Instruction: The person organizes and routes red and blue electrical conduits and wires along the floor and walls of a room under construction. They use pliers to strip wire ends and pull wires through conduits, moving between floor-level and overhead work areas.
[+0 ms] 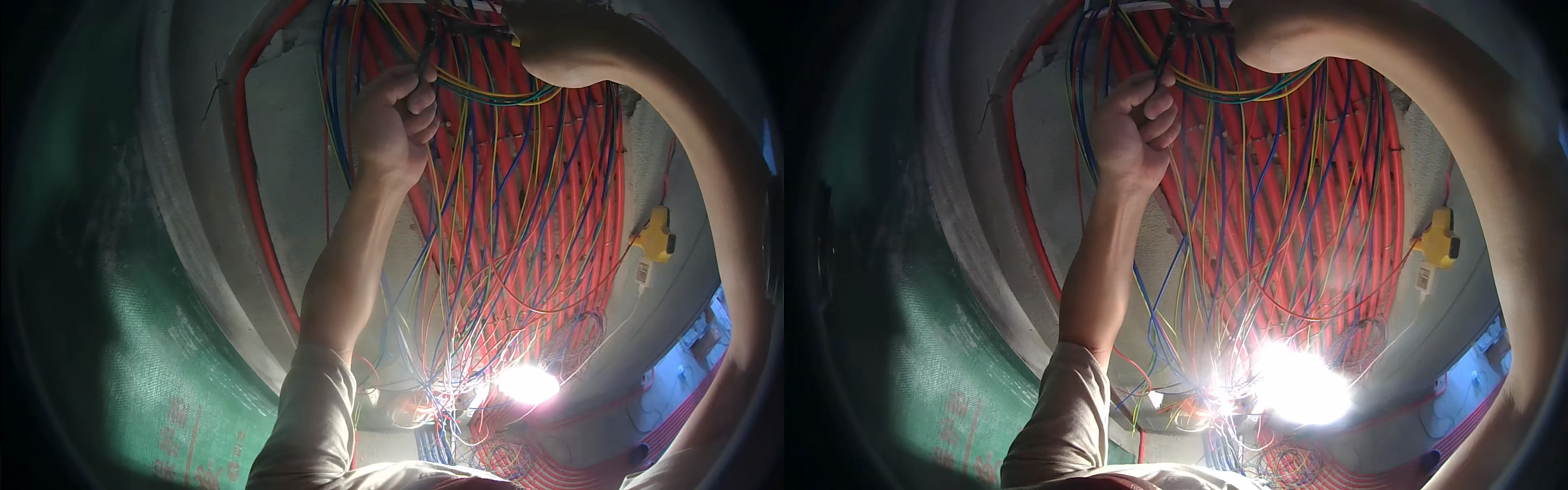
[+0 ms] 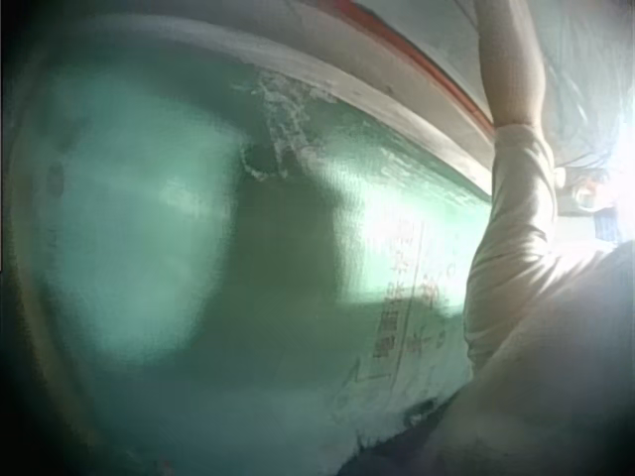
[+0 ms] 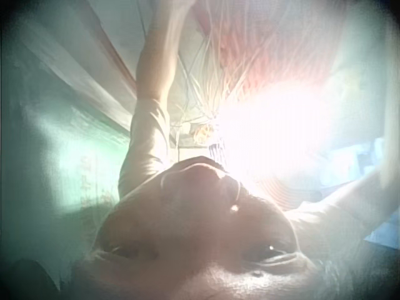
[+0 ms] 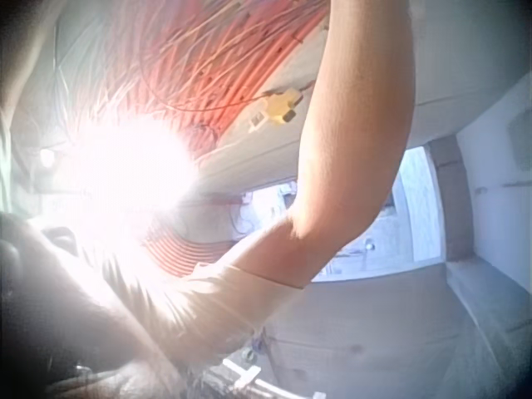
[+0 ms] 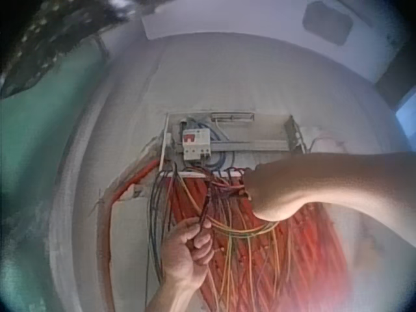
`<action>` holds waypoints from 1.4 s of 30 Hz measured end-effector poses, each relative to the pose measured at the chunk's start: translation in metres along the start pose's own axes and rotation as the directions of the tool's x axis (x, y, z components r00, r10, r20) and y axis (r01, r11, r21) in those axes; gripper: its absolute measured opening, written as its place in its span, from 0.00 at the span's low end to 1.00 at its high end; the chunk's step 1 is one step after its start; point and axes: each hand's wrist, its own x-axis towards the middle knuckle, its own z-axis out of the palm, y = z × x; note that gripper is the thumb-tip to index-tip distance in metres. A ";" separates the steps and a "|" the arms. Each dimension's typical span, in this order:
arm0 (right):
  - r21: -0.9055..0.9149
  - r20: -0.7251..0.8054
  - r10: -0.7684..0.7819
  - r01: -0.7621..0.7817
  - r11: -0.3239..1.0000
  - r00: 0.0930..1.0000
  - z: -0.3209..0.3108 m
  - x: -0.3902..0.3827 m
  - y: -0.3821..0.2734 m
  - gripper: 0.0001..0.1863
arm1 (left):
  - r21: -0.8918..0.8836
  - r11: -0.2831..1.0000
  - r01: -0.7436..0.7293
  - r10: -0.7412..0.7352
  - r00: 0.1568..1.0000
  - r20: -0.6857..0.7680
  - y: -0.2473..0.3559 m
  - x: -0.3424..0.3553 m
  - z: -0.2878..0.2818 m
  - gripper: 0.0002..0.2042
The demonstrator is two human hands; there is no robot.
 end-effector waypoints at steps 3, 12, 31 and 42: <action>0.029 0.022 0.001 -0.002 1.000 1.000 -0.004 -0.012 -0.008 0.17 | -0.011 1.000 0.012 -0.012 0.999 0.038 0.001 -0.001 -0.002 0.09; 0.111 -0.257 -0.220 0.255 0.961 0.941 0.032 -0.034 0.000 0.15 | 0.131 0.991 0.005 0.006 0.996 -0.087 0.005 -0.011 0.011 0.09; 0.753 0.087 -0.192 0.061 0.655 0.977 0.052 0.019 -0.029 0.14 | 0.198 0.980 0.011 -0.001 0.999 -0.048 0.054 -0.009 -0.005 0.07; 0.515 0.102 -0.200 0.120 0.848 0.974 0.027 0.011 -0.037 0.13 | 0.255 0.967 -0.031 0.060 0.993 -0.106 0.045 -0.013 0.002 0.05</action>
